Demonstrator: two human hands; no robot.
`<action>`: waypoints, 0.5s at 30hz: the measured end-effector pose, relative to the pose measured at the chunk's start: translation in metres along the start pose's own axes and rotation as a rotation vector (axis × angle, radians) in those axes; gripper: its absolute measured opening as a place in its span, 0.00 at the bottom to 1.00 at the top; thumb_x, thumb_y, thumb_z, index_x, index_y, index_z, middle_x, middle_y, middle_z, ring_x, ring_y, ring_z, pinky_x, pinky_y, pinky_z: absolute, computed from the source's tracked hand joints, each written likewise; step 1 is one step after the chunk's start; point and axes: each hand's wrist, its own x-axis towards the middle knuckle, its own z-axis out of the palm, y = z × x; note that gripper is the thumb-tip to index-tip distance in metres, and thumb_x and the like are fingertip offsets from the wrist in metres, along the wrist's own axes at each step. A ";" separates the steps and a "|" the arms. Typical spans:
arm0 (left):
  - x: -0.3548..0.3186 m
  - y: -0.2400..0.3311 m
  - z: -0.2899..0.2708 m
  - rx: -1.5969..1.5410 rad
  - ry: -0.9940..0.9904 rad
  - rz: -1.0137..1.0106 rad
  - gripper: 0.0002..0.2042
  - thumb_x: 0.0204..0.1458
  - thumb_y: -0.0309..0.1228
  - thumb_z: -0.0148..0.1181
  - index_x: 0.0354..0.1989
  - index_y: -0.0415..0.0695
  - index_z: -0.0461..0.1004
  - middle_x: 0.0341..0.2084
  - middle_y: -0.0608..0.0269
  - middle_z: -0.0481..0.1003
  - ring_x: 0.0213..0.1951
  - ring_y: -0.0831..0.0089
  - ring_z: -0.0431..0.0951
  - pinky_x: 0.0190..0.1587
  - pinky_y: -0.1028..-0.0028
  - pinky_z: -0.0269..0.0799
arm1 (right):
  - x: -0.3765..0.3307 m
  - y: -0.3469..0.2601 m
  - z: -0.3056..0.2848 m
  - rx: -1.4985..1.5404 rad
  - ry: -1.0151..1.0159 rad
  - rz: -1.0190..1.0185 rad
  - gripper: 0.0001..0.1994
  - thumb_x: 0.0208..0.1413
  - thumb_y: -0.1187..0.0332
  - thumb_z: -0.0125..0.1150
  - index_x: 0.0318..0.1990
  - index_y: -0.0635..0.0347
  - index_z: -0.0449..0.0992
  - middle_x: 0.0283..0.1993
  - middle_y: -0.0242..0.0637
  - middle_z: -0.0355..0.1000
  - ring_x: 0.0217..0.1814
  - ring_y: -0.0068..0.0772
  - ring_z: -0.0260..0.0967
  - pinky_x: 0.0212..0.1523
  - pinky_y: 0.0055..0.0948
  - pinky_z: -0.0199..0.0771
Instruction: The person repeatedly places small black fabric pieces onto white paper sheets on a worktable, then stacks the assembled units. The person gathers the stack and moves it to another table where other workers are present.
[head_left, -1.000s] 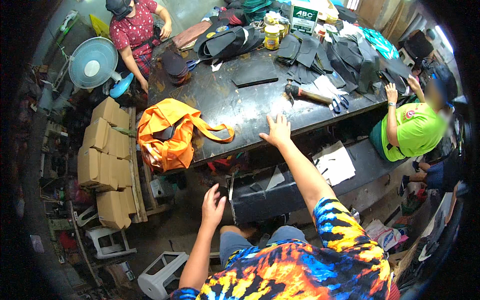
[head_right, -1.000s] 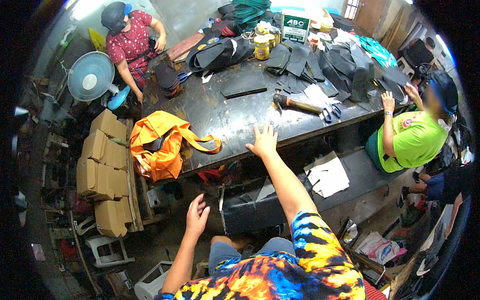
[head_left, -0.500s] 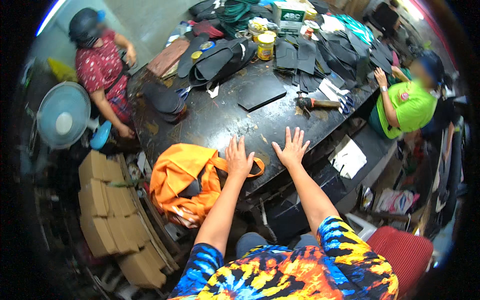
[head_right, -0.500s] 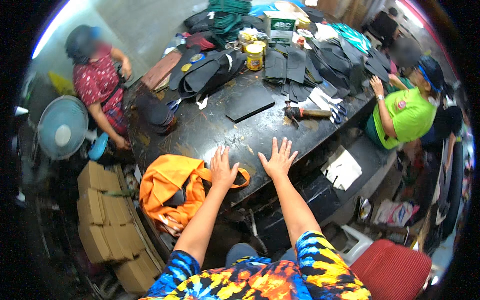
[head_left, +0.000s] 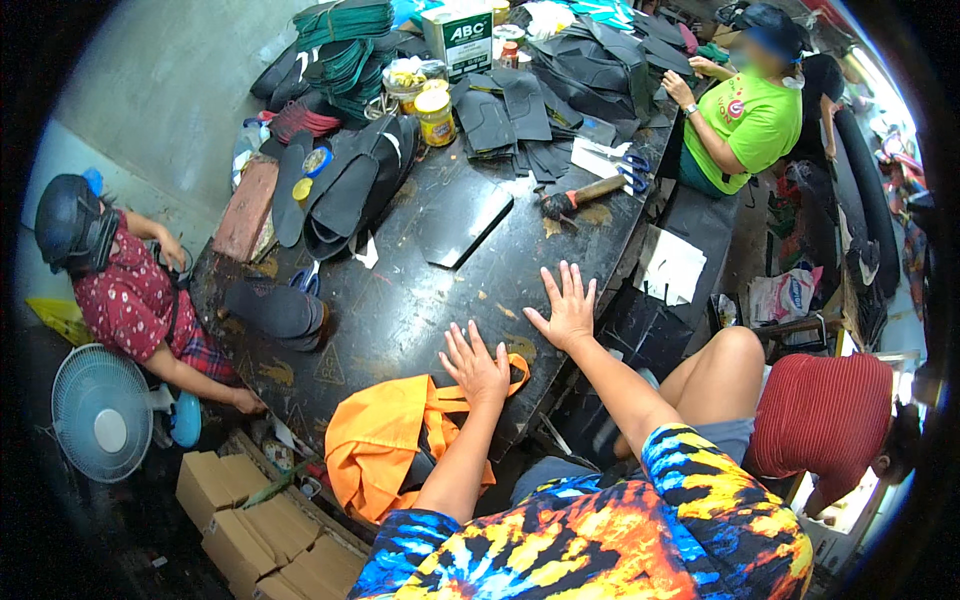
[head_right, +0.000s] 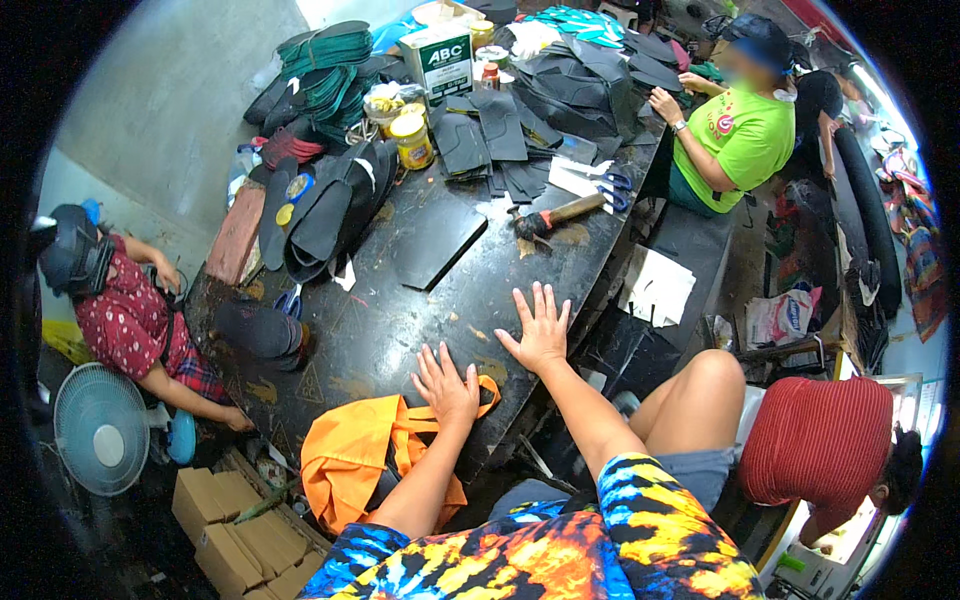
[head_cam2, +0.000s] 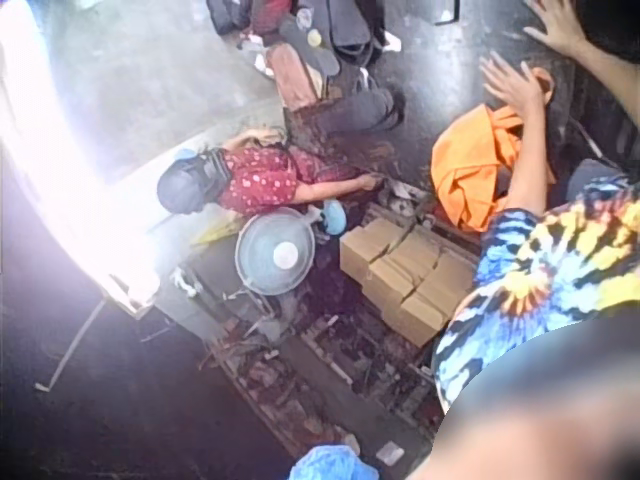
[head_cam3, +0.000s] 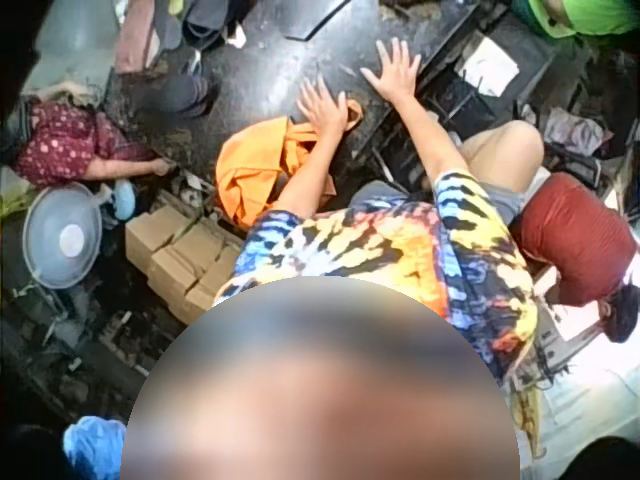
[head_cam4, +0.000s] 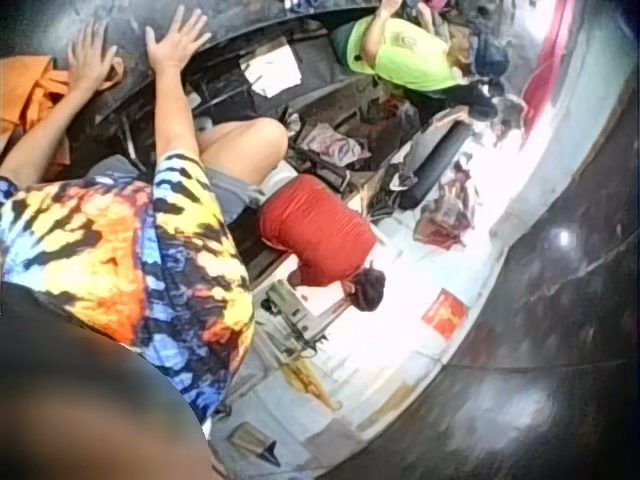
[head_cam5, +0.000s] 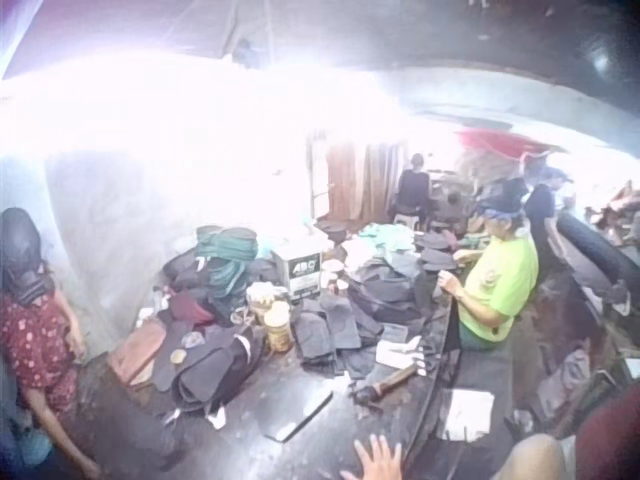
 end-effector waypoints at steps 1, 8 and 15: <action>-0.001 -0.001 0.002 -0.002 -0.002 0.001 0.37 0.63 0.49 0.55 0.77 0.45 0.55 0.78 0.41 0.48 0.79 0.46 0.44 0.76 0.41 0.37 | 0.000 0.000 0.001 0.012 0.008 -0.002 0.46 0.58 0.33 0.57 0.80 0.40 0.52 0.84 0.50 0.44 0.85 0.57 0.38 0.77 0.71 0.34; 0.000 -0.002 0.003 -0.032 0.007 0.038 0.37 0.62 0.48 0.55 0.77 0.45 0.56 0.78 0.39 0.48 0.79 0.42 0.44 0.75 0.38 0.35 | -0.002 0.000 0.001 0.057 0.025 -0.025 0.46 0.57 0.36 0.62 0.79 0.42 0.54 0.82 0.52 0.46 0.85 0.58 0.39 0.77 0.71 0.34; 0.000 0.000 0.001 -0.016 -0.033 0.009 0.39 0.61 0.49 0.57 0.77 0.45 0.54 0.78 0.40 0.47 0.79 0.42 0.43 0.75 0.38 0.35 | -0.002 0.002 -0.001 0.051 -0.025 -0.030 0.47 0.57 0.33 0.58 0.80 0.45 0.53 0.82 0.56 0.46 0.84 0.61 0.39 0.76 0.74 0.34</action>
